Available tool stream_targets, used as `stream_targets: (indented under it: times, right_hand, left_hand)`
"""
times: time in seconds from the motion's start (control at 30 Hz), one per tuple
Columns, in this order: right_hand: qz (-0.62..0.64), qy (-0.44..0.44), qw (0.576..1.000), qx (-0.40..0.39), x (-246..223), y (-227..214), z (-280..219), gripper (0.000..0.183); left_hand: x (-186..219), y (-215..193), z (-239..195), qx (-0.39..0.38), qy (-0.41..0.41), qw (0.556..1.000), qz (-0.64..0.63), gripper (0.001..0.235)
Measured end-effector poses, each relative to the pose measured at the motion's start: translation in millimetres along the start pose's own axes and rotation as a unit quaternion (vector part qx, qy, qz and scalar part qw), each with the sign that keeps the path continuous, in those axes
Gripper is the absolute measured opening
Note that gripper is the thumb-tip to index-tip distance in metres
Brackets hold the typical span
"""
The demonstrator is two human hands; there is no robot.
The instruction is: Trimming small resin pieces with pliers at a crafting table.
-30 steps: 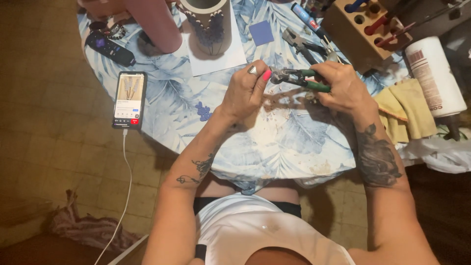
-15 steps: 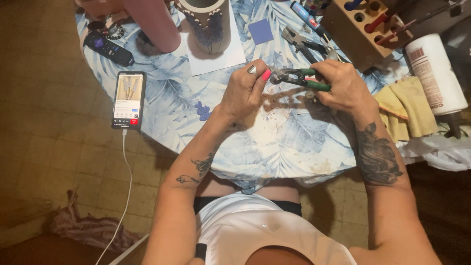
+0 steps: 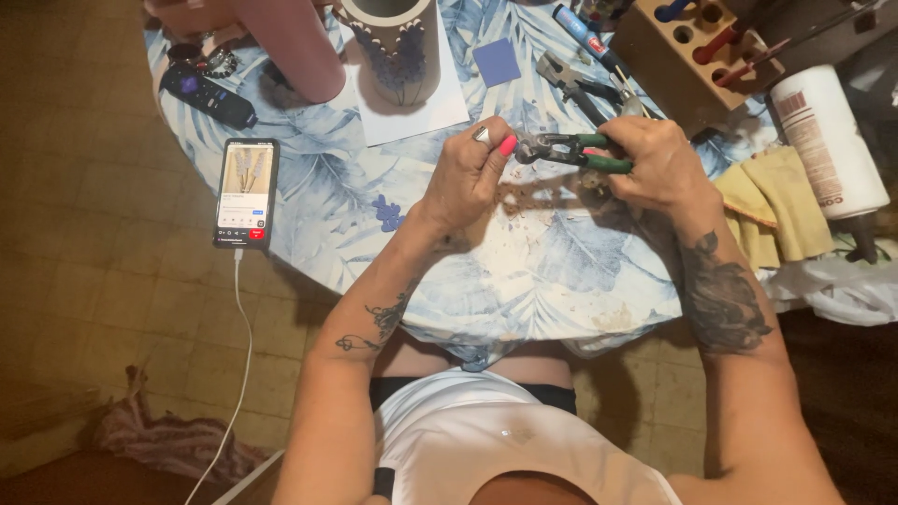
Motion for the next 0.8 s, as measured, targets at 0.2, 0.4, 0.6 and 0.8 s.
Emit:
stream_targets:
  times: [0.2,0.4,0.6,0.8]
  right_hand:
    - [0.017,-0.016,1.000,0.000,1.6,4.2,1.8,0.022]
    - [0.025,-0.029,0.999,0.000,-9.1,-6.2,7.4,0.024]
    - [0.026,-0.019,0.999,-0.002,-1.4,0.5,1.7,0.024]
    - [0.027,-0.009,1.000,-0.001,-2.2,-3.5,0.3,0.017]
  left_hand:
    - [1.9,1.1,0.1,-0.011,-0.007,1.000,-0.005,0.024]
    - [-0.2,0.5,1.8,-0.026,-0.004,0.999,0.019,0.023]
    - [5.2,0.4,3.0,-0.031,0.003,0.999,0.023,0.022]
    - [1.4,1.3,2.6,-0.032,-0.009,0.999,0.003,0.023]
Point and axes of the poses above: each hand's wrist, its own z-axis towards the middle knuckle, its own y-axis out of the palm, x = y × z, the point moved 7 cm from there along z, towards the middle knuckle, and after that the axes turned 10 degrees about -z, right-handed, at the moved point
